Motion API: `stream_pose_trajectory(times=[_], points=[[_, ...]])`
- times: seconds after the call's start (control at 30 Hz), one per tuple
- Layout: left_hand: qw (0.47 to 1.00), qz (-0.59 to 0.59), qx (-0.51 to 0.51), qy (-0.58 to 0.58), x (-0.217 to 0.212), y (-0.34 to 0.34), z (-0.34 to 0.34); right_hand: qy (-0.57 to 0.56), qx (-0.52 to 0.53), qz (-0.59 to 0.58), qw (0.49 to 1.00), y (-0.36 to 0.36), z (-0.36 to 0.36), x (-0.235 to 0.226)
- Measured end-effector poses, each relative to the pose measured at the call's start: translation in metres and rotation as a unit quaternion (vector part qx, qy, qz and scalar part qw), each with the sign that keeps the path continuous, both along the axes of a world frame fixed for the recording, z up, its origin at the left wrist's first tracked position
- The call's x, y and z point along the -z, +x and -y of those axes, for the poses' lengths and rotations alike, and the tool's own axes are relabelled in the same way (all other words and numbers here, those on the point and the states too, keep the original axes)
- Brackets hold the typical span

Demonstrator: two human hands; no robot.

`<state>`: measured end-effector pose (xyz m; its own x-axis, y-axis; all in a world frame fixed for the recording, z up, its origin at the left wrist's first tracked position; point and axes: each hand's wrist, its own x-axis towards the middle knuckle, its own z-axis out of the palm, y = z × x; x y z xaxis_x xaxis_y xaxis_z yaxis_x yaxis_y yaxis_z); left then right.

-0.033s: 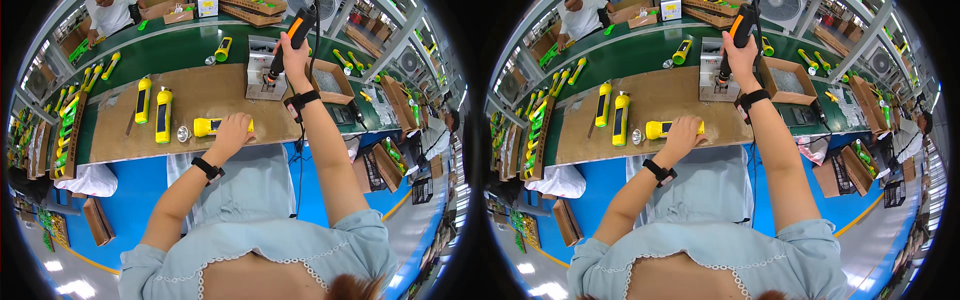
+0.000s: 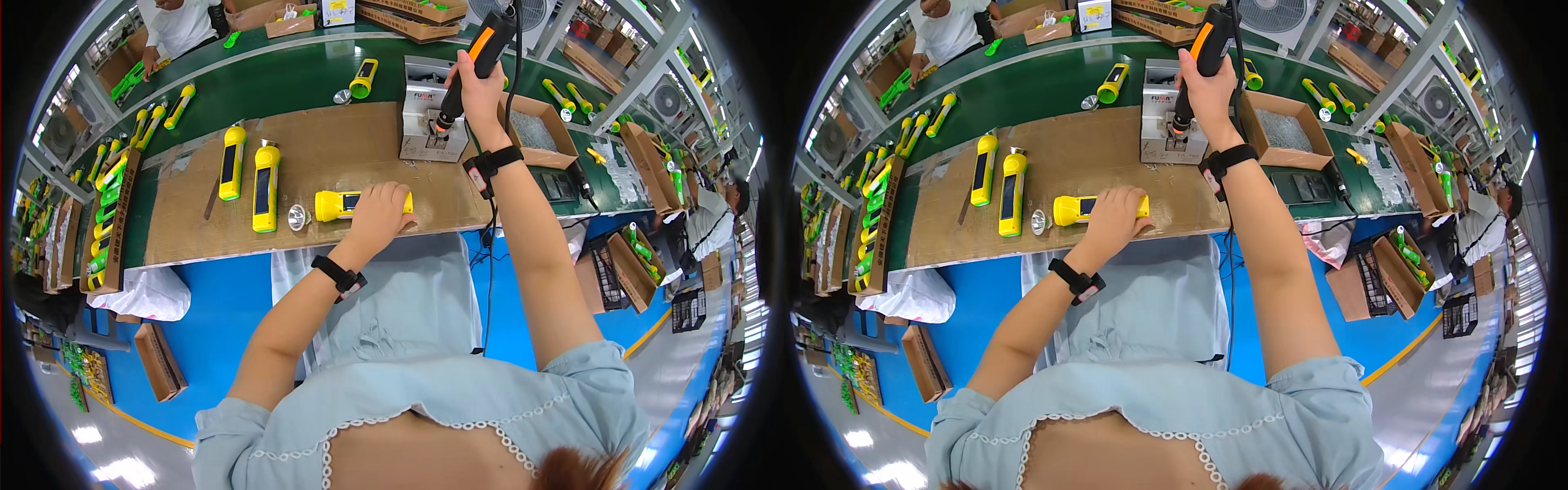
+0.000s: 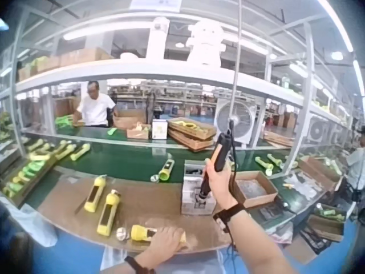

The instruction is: Assembling components of yellow and green handheld flashlights on a production line.

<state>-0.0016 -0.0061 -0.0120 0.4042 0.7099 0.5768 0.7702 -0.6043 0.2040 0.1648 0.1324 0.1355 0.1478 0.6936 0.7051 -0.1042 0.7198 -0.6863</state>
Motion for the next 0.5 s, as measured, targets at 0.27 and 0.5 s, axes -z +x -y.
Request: stream_pose_trajectory(times=[0.27,0.5], points=[[0.998,0.019,-0.014,-0.057,-0.016,-0.022,0.008,-0.072,-0.085,-0.009,0.994,0.005,0.067,0.025],[0.994,0.091,-0.001,-0.064,-0.009,-0.026,0.003,-0.029,-0.121,-0.040,0.991,-0.015,0.120,0.033]])
